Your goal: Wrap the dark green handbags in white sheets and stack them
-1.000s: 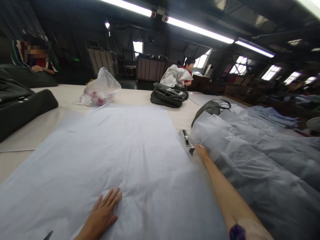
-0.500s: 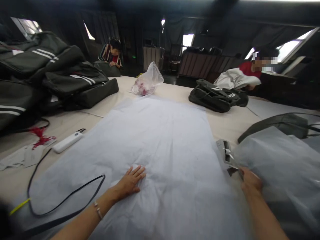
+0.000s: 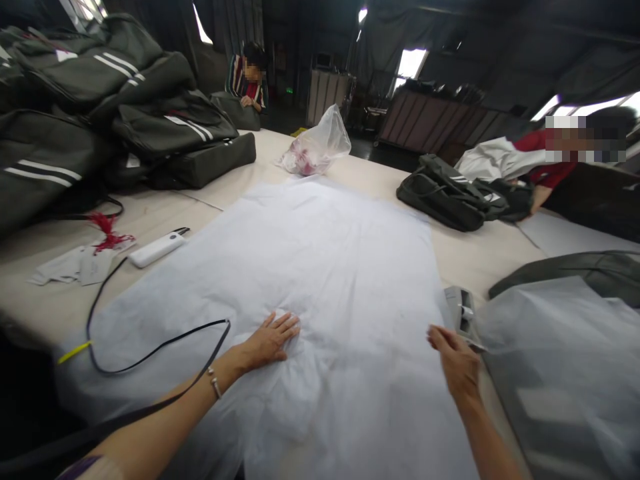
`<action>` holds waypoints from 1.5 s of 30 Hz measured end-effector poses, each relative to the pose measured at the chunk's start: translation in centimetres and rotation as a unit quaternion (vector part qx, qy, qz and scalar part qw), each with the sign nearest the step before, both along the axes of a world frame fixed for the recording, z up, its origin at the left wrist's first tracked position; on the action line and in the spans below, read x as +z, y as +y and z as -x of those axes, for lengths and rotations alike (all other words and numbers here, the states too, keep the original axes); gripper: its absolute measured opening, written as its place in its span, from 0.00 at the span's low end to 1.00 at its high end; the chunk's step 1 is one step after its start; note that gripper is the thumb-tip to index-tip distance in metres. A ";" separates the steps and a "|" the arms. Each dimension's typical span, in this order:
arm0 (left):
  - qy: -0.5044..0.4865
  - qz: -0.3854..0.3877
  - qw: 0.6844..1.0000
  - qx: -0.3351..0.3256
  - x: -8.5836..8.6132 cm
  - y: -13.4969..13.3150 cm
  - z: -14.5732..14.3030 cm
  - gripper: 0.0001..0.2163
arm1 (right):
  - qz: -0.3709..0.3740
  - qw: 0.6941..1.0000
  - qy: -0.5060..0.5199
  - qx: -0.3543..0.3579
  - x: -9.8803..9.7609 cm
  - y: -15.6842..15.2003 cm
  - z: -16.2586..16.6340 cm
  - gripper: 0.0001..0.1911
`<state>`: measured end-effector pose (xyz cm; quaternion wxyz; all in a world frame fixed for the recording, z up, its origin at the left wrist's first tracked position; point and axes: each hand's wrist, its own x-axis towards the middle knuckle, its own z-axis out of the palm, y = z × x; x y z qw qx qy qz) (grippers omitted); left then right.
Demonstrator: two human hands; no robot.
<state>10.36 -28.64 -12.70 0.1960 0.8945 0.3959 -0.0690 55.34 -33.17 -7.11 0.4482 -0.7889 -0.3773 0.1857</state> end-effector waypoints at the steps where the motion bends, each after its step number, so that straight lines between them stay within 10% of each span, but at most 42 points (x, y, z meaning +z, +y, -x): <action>1: -0.002 0.001 1.000 0.001 0.1 0.0 -0.1 0.32 | 0.001 0.994 0.061 0.093 0.8 1.6 3.9 0.24; 4: -0.004 0.003 1.000 0.006 0.1 -0.1 -0.1 0.32 | 0.069 0.928 0.209 0.302 1.4 6.2 14.7 0.21; 9: -0.027 -0.011 1.000 0.004 -0.7 -0.1 0.1 0.33 | 0.119 0.881 0.304 0.342 -1.3 10.8 22.4 0.19; 17: -0.046 -0.048 0.997 0.029 -2.2 0.1 0.8 0.39 | 0.154 0.892 0.309 0.293 -4.4 12.2 21.1 0.21; 45: -0.015 -0.006 1.000 0.016 -1.8 3.0 6.3 0.45 | 0.150 0.894 0.311 0.286 -4.6 12.4 22.5 0.18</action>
